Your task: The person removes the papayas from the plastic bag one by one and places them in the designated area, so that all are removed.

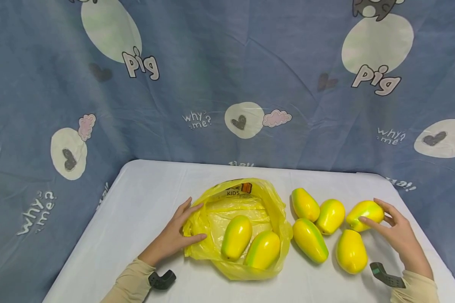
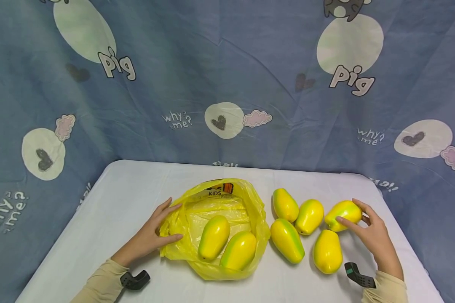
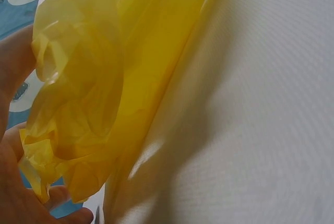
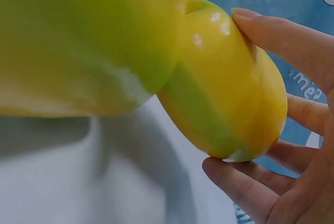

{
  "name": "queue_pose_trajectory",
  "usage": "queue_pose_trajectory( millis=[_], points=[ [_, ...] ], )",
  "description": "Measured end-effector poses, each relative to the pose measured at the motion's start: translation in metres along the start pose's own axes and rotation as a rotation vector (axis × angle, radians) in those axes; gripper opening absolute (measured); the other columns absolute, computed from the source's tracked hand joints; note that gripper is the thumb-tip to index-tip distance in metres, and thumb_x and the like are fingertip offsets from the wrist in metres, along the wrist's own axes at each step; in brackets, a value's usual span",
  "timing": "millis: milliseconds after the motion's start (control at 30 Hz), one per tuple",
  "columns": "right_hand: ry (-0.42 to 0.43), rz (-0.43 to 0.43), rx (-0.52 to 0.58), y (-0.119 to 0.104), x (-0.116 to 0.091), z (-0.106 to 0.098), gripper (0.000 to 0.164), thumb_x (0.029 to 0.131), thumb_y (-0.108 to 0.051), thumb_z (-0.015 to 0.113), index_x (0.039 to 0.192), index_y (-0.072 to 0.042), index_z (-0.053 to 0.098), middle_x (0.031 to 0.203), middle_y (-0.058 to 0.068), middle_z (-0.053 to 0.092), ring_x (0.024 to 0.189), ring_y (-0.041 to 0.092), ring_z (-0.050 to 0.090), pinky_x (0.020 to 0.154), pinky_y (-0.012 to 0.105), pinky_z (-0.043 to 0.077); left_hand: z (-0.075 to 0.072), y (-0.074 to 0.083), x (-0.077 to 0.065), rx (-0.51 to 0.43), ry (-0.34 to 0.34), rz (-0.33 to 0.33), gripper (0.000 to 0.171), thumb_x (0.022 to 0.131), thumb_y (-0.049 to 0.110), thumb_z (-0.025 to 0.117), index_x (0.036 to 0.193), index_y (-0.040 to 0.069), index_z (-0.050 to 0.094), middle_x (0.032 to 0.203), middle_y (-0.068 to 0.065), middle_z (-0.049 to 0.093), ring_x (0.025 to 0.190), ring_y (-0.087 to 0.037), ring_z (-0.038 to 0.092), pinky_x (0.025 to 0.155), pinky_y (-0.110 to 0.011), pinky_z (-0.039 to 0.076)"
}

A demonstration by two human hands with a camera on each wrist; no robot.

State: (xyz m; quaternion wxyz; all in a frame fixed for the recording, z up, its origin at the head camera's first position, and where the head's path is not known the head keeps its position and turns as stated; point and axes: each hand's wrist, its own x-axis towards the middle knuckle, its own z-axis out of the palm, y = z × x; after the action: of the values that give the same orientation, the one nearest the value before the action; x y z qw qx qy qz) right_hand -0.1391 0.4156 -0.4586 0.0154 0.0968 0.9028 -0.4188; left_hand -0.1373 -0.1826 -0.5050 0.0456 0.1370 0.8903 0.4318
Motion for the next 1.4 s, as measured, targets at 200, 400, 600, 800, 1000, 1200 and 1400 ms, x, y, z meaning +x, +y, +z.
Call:
queue_pose_trajectory(
  millis=[200, 400, 600, 800, 1000, 1200, 1400],
  points=[
    [-0.037, 0.026, 0.000, 0.002, 0.002, 0.003, 0.093, 0.098, -0.045, 0.069, 0.166, -0.010, 0.017, 0.170, 0.030, 0.011, 0.144, 0.063, 0.025, 0.109, 0.080, 0.027, 0.001, 0.000, 0.000, 0.001, 0.003, 0.003, 0.086, 0.085, 0.049, 0.083, 0.158, 0.031, 0.042, 0.174, -0.017, 0.010, 0.157, -0.050, 0.019, 0.116, -0.078, 0.025],
    [-0.086, 0.041, -0.027, 0.002, 0.005, 0.006, 0.096, 0.099, -0.048, 0.067, 0.166, -0.007, 0.013, 0.170, 0.031, 0.011, 0.144, 0.063, 0.024, 0.108, 0.080, 0.029, 0.001, 0.000, 0.000, 0.006, 0.009, 0.006, 0.086, 0.085, 0.049, 0.083, 0.158, 0.030, 0.043, 0.174, -0.017, 0.011, 0.157, -0.050, 0.019, 0.115, -0.079, 0.025],
    [-0.135, 0.041, -0.075, 0.000, 0.006, 0.009, 0.097, 0.099, -0.051, 0.065, 0.165, -0.005, 0.012, 0.169, 0.033, 0.011, 0.144, 0.064, 0.024, 0.108, 0.080, 0.031, 0.001, 0.000, 0.000, 0.001, 0.009, 0.004, 0.086, 0.084, 0.049, 0.083, 0.158, 0.030, 0.043, 0.174, -0.017, 0.011, 0.157, -0.050, 0.018, 0.115, -0.079, 0.025],
    [-0.161, 0.031, -0.092, -0.002, 0.007, 0.010, 0.097, 0.099, -0.050, 0.066, 0.165, -0.004, 0.012, 0.169, 0.033, 0.010, 0.144, 0.065, 0.022, 0.109, 0.080, 0.030, 0.001, -0.001, 0.000, 0.005, 0.006, 0.003, 0.085, 0.085, 0.048, 0.083, 0.158, 0.031, 0.042, 0.174, -0.017, 0.011, 0.157, -0.050, 0.019, 0.116, -0.078, 0.026],
    [-0.164, 0.034, -0.097, -0.002, 0.007, 0.009, 0.098, 0.098, -0.051, 0.066, 0.166, -0.006, 0.010, 0.170, 0.032, 0.008, 0.145, 0.065, 0.022, 0.108, 0.082, 0.029, 0.002, 0.000, 0.000, 0.016, 0.008, 0.001, 0.085, 0.085, 0.050, 0.082, 0.158, 0.032, 0.042, 0.174, -0.017, 0.011, 0.157, -0.050, 0.019, 0.116, -0.078, 0.026],
    [-0.141, 0.028, -0.097, 0.001, 0.004, 0.004, 0.097, 0.099, -0.050, 0.065, 0.166, -0.006, 0.010, 0.168, 0.034, 0.011, 0.144, 0.065, 0.025, 0.106, 0.082, 0.030, 0.001, 0.002, 0.000, 0.013, 0.008, 0.012, 0.085, 0.085, 0.049, 0.082, 0.158, 0.032, 0.042, 0.174, -0.017, 0.011, 0.156, -0.050, 0.020, 0.115, -0.078, 0.028],
    [-0.104, 0.006, -0.070, 0.002, 0.002, 0.000, 0.094, 0.100, -0.045, 0.067, 0.165, -0.003, 0.013, 0.166, 0.037, 0.016, 0.143, 0.064, 0.029, 0.106, 0.081, 0.032, 0.001, 0.001, 0.000, 0.007, 0.006, 0.013, 0.085, 0.086, 0.049, 0.082, 0.158, 0.031, 0.042, 0.174, -0.017, 0.011, 0.156, -0.050, 0.019, 0.115, -0.079, 0.028]
  ],
)
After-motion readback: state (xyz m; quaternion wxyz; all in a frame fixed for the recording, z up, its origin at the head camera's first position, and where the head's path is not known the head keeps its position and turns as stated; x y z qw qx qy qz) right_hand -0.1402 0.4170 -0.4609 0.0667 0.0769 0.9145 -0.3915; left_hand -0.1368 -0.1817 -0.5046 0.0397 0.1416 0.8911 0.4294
